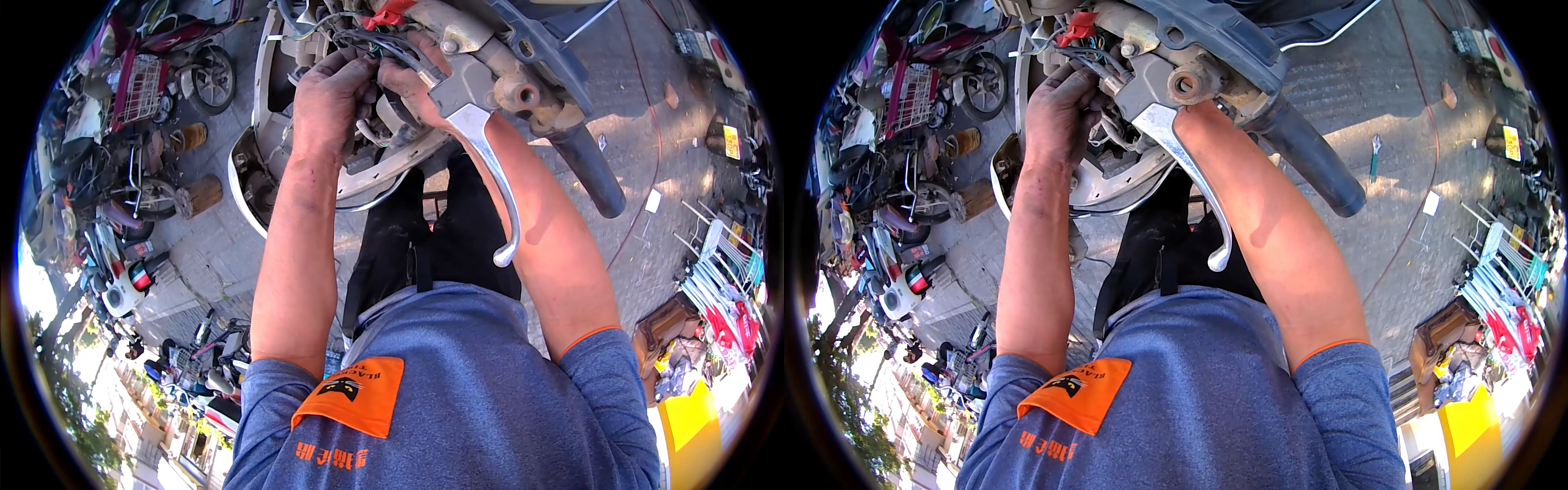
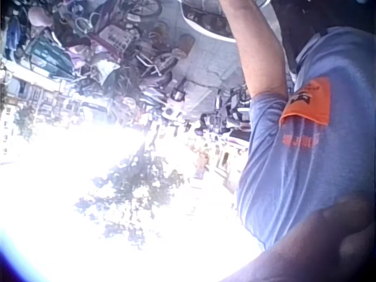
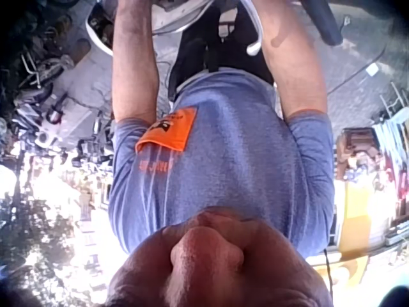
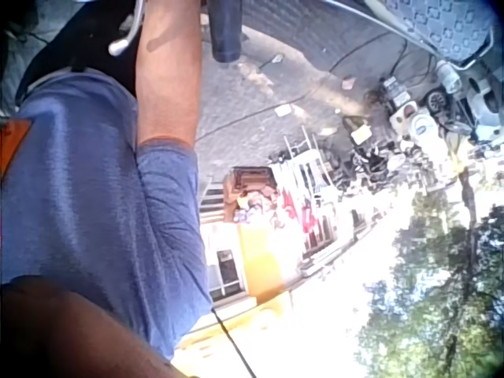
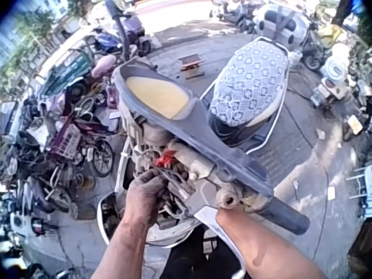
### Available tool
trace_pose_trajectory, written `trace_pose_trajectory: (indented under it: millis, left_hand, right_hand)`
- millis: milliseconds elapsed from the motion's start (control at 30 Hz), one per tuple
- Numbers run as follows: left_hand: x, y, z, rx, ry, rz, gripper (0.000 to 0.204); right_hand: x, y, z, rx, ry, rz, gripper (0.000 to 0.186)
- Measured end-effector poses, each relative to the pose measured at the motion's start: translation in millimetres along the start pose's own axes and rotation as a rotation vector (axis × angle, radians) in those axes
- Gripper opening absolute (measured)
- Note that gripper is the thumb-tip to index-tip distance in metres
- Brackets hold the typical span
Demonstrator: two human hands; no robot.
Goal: The person manipulates electrical wires and plastic connectors inside the front panel of a scooter and uses pliers to adjust the wiring.
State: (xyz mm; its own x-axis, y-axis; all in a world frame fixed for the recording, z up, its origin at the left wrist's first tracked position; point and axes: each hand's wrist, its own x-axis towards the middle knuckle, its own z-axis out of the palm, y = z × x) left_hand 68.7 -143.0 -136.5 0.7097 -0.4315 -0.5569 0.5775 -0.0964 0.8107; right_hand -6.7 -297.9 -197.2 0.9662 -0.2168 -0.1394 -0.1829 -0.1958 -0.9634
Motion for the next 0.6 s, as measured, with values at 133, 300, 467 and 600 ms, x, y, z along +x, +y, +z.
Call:
trace_pose_trajectory:
  millis: [133,300,467,600]
  left_hand:
    - [6.2,-3.9,1.5,0.022,-0.09,0.048,0.018]
    - [-1.4,-8.5,6.3,0.166,0.022,0.151,0.024]
    - [7.5,-9.5,-0.3,0.072,-0.079,0.091,0.019]
    - [6.7,-17.3,-13.3,-0.174,-0.155,0.02,0.01]
  right_hand:
    - [-5.1,1.0,-12.3,0.117,0.061,0.061,0.036]
    - [-1.2,8.9,-10.8,0.243,0.052,0.139,0.038]
    - [-7.0,6.6,-19.5,0.31,0.079,0.235,0.04]
    - [-5.9,9.1,-15.8,0.35,0.053,0.292,0.042]
